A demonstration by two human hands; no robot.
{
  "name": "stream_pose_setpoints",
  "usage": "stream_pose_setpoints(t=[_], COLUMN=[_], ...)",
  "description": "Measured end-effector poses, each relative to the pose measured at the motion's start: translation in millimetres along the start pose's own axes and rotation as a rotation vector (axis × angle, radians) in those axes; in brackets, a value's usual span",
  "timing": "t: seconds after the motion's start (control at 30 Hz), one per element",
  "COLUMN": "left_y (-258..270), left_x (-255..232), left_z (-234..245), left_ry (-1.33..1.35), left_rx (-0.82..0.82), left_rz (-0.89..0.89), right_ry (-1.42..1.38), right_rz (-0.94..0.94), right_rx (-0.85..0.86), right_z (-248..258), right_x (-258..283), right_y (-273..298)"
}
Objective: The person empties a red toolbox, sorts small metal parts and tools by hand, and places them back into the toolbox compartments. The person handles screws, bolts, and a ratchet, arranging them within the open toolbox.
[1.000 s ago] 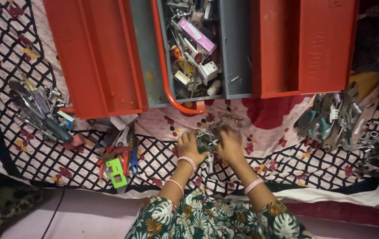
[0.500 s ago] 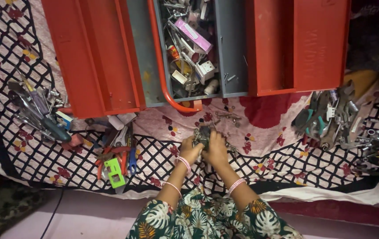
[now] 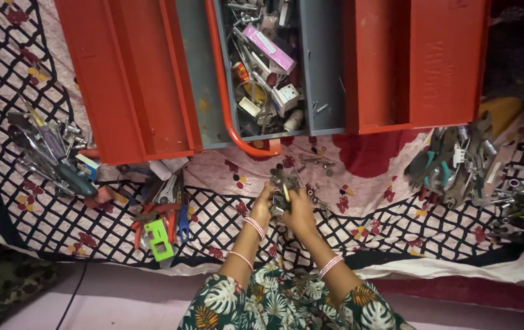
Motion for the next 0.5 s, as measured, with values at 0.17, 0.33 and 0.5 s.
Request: stream_pose_setpoints(t=[0.17,0.33,0.5], left_y=[13,15,18], left_x=[-8,-1,9], left_z=[-12,-9,6], left_ry=[0.124,0.279,0.481], left_rx=[0.163,0.204,0.194], left_rz=[-0.099,0.078,0.181], right_ry=[0.013,-0.153,-0.187], right_rz=[-0.016,0.185,0.168], right_rx=[-0.051,-0.048,-0.033], right_z=[14,34,54], right_x=[38,91,93], right_y=[25,52,57])
Point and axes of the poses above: each hand's wrist, its own y-axis away from the middle knuckle, its own z-axis out of the back of the hand, x = y × z, the point moved 5 cm from there along -y, towards the middle knuckle, and after that the axes turned 13 degrees about -x, right-handed, at the moved point
